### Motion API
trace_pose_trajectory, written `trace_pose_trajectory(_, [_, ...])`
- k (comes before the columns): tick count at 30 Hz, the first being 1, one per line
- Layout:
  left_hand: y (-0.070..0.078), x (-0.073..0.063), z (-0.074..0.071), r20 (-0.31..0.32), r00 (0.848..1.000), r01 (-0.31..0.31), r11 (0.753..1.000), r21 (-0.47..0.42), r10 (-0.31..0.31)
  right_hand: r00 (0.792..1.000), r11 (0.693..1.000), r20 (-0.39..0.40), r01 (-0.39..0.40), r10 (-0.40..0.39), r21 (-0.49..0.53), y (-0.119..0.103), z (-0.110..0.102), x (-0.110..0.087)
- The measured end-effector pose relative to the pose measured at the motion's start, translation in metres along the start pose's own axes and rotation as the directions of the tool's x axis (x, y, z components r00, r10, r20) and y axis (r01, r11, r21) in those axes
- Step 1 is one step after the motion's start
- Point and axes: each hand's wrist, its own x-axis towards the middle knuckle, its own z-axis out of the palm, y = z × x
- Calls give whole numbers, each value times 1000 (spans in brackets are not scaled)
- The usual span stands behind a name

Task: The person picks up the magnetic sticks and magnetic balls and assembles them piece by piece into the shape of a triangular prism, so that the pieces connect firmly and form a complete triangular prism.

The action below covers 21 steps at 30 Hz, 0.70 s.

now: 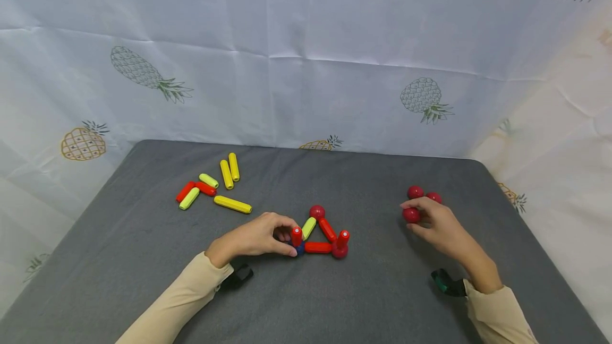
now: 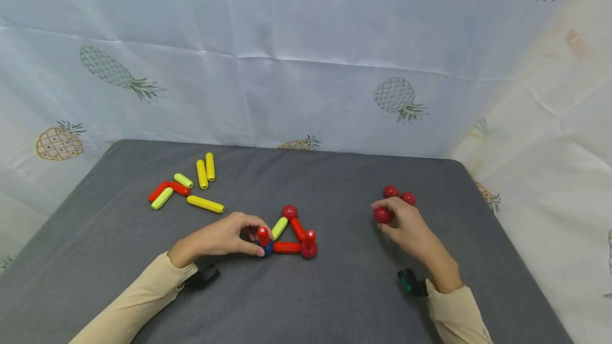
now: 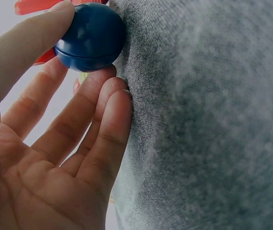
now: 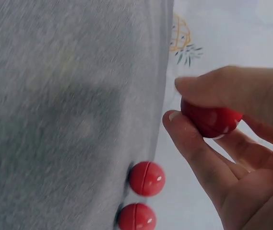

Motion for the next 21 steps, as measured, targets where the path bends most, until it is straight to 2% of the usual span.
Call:
trace_pose_trajectory(11, [0, 0, 1, -2, 1000, 4, 1000, -4, -4, 1000, 1000, -6, 8, -8, -19, -21, 5, 9])
trace_pose_trajectory(21, [-2, 0, 1, 4, 1000, -1, 1000, -8, 1, 995, 996, -37, 89, -88, 15, -45, 13, 19])
